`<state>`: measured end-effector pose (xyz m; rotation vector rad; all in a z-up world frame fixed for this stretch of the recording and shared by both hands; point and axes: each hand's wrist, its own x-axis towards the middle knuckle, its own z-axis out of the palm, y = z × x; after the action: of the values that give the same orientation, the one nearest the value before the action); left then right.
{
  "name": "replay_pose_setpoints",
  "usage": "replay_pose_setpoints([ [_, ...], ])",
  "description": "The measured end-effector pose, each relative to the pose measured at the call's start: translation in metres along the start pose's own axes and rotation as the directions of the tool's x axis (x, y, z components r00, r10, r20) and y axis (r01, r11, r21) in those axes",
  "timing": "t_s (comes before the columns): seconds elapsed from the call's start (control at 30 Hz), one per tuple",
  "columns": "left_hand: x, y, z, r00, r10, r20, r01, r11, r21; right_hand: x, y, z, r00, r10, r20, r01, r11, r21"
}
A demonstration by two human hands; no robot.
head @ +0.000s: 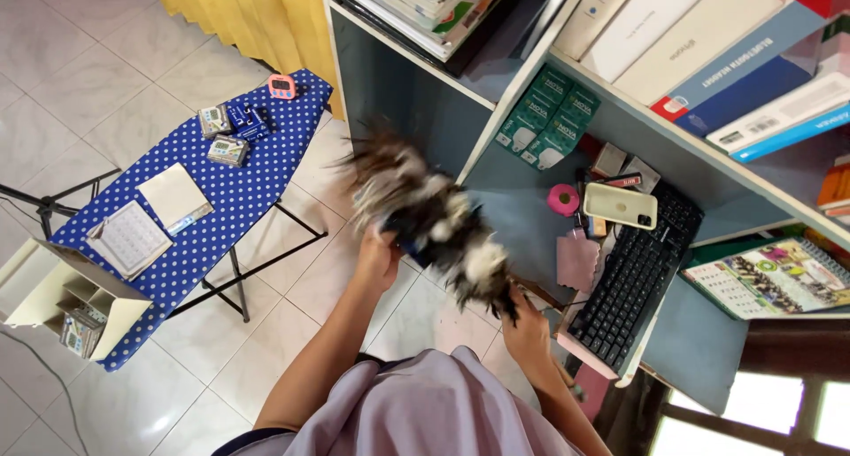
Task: The person moves several small boxes and a keyboard from a blue polka-dot ironing board to a bookshelf, then returns with a feather duster to wipe the shelf surface. The person handles items one at a time, placing them on the shelf and occasionally adjusting their position.
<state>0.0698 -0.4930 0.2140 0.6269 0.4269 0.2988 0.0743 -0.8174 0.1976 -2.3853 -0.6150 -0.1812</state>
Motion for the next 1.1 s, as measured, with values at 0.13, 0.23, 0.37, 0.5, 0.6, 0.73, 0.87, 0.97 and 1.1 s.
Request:
replay_pose_setpoints([
  [0.13, 0.000, -0.020, -0.015, 0.999, -0.025, 0.039, 0.022, 0.996, 0.088, -0.001, -0.002, 0.007, 0.997, 0.046, 0.070, -0.052, 0.995, 0.086],
  [0.23, 0.005, -0.029, -0.024, 0.992, 0.002, 0.123, -0.009, 0.998, 0.062, -0.011, 0.006, 0.012, 0.998, -0.040, 0.046, 0.039, 0.999, 0.022],
  [0.37, -0.004, -0.013, -0.003, 0.966, -0.028, 0.256, -0.017, 0.985, 0.172, -0.007, 0.011, 0.006, 0.937, 0.346, 0.050, -0.348, 0.937, 0.031],
  [0.5, 0.000, -0.016, 0.013, 0.955, -0.112, 0.276, 0.054, 0.976, 0.213, -0.017, 0.001, -0.020, 0.994, -0.013, -0.112, 0.031, 0.987, 0.157],
  [0.6, 0.013, -0.027, 0.006, 0.954, -0.186, 0.233, 0.125, 0.960, 0.252, -0.021, -0.005, -0.029, 0.997, -0.009, -0.074, 0.001, 0.995, -0.098],
  [0.73, 0.020, -0.018, 0.026, 0.941, -0.187, 0.283, 0.097, 0.948, 0.303, -0.015, -0.011, -0.034, 0.917, 0.340, -0.208, -0.322, 0.940, 0.116],
  [0.87, 0.025, -0.002, 0.051, 0.943, -0.202, 0.265, 0.107, 0.936, 0.335, -0.018, -0.021, -0.043, 0.939, 0.182, -0.292, -0.180, 0.983, 0.031],
  [0.97, 0.033, 0.004, 0.058, 0.932, -0.189, 0.310, 0.089, 0.946, 0.311, -0.020, -0.033, -0.040, 0.918, 0.264, -0.296, -0.272, 0.962, 0.016],
  [1.1, 0.041, 0.012, 0.066, 0.914, -0.167, 0.370, 0.071, 0.963, 0.259, -0.016, -0.041, -0.039, 0.624, 0.750, -0.220, -0.713, 0.662, 0.233],
])
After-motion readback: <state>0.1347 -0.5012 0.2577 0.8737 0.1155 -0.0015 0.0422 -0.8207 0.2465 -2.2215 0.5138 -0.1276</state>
